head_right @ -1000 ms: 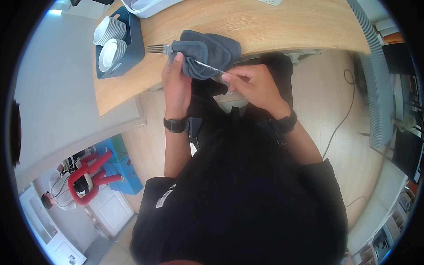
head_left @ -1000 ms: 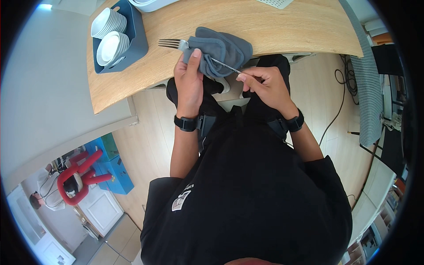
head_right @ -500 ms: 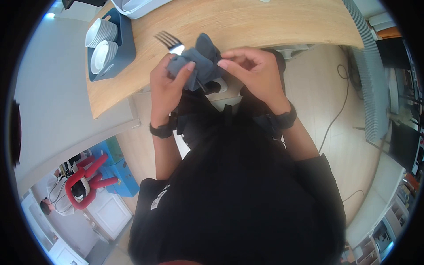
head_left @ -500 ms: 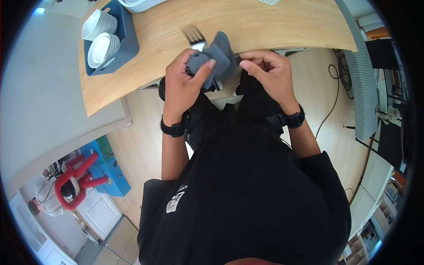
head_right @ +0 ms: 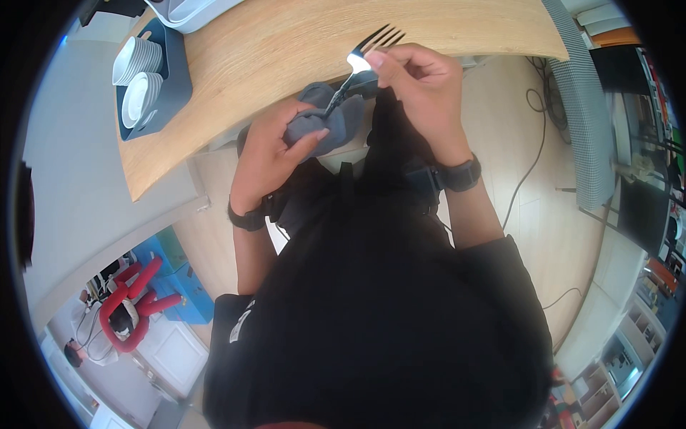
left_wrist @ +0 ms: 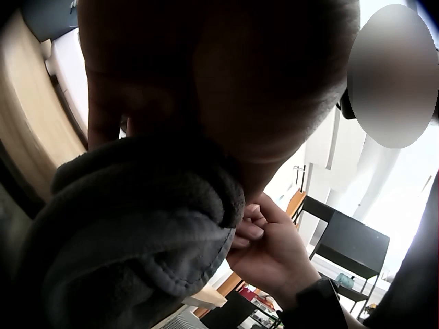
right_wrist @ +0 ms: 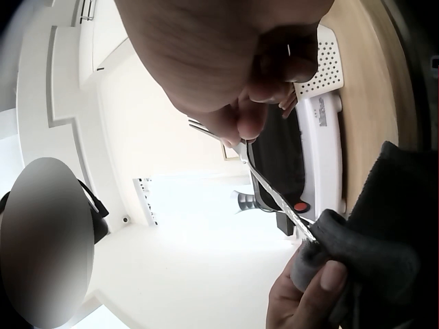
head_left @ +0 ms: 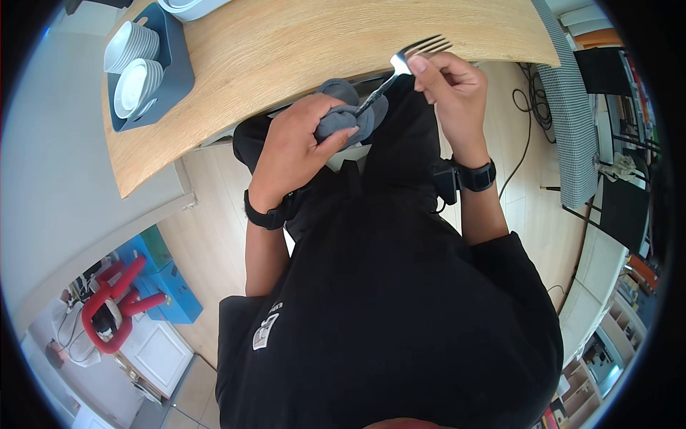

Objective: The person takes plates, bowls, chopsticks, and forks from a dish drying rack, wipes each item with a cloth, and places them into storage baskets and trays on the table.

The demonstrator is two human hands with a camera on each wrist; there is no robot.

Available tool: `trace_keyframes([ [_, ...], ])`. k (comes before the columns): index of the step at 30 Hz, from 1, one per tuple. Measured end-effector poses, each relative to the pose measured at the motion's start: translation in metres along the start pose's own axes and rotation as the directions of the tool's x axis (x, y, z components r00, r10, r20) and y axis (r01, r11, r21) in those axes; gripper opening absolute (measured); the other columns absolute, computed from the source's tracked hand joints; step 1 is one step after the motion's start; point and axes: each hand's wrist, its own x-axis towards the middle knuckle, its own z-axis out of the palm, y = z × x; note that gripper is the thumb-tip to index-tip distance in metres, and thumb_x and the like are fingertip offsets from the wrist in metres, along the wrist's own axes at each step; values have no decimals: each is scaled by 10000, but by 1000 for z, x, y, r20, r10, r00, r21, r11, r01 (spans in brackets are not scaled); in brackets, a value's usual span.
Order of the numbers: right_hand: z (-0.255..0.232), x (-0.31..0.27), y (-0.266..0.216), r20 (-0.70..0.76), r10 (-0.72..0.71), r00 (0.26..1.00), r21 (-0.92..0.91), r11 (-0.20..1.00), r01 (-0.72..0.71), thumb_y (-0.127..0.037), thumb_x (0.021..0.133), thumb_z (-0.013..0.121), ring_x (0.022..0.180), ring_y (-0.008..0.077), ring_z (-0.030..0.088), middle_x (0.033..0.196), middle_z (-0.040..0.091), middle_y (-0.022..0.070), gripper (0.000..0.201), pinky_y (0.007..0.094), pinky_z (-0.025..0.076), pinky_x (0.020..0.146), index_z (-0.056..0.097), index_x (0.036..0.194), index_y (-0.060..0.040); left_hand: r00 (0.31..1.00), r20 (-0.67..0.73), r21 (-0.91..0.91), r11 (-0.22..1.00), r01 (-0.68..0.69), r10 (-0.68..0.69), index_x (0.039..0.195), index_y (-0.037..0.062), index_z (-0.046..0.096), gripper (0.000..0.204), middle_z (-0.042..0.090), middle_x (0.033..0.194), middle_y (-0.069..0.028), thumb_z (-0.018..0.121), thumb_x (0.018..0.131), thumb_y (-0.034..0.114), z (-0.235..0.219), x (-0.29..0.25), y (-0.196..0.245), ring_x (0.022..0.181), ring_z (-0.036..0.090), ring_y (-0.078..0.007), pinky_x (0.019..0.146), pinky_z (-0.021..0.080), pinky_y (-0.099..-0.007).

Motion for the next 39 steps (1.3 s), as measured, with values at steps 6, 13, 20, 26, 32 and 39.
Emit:
trace_keyframes([
  [6, -12, 0, 4, -80, 46, 996, 27, 999, -44, -165, 877, 741, 550, 23, 483, 678, 634, 12, 163, 168, 345, 492, 727, 903, -6, 1000, -12, 4, 1000, -3, 3, 1027, 28, 651, 282, 667, 954, -151, 738, 815, 192, 1, -2, -4, 853, 638, -341, 755, 507, -366],
  [13, -13, -1, 6, -82, 68, 994, 109, 992, -59, -202, 940, 670, 592, 37, 453, 686, 579, -11, 209, 189, 327, 532, 662, 806, -42, 996, 2, -66, 994, 86, -86, 1025, 11, 654, 279, 672, 933, -158, 734, 823, 186, -2, -5, -3, 837, 649, -325, 757, 509, -350],
  [20, -9, 1, 11, -57, 115, 992, 199, 975, -101, -217, 891, 733, 571, 31, 478, 662, 605, -4, 199, 176, 358, 524, 697, 827, -33, 998, -9, -40, 997, 68, -69, 1016, 10, 659, 272, 673, 930, -156, 734, 822, 187, -2, -4, -5, 829, 650, -320, 755, 507, -348],
  [26, 2, -4, 10, 4, 134, 991, 151, 980, -133, -224, 891, 736, 566, 26, 475, 653, 604, -9, 214, 175, 354, 520, 699, 838, -20, 992, -50, -126, 986, 109, -116, 1025, 5, 660, 287, 681, 940, -148, 742, 819, 187, 2, -4, -9, 812, 650, -305, 753, 505, -336],
  [32, -2, -1, 9, -66, 83, 994, 66, 995, -78, -223, 891, 736, 564, 22, 468, 654, 600, -14, 211, 178, 351, 512, 699, 845, -21, 945, -88, -340, 901, 268, -314, 1081, -14, 658, 306, 694, 924, -107, 741, 865, 186, 6, -4, -7, 806, 641, -144, 748, 498, -254],
  [39, -9, 4, 4, -56, 73, 996, 137, 988, -64, -237, 964, 633, 587, 41, 462, 709, 600, -9, 244, 185, 347, 552, 636, 798, -58, 891, -168, -728, 663, 176, -421, 1191, -53, 613, 369, 691, 994, -69, 685, 932, 200, 3, -3, -18, 877, 638, -104, 818, 499, -227],
])
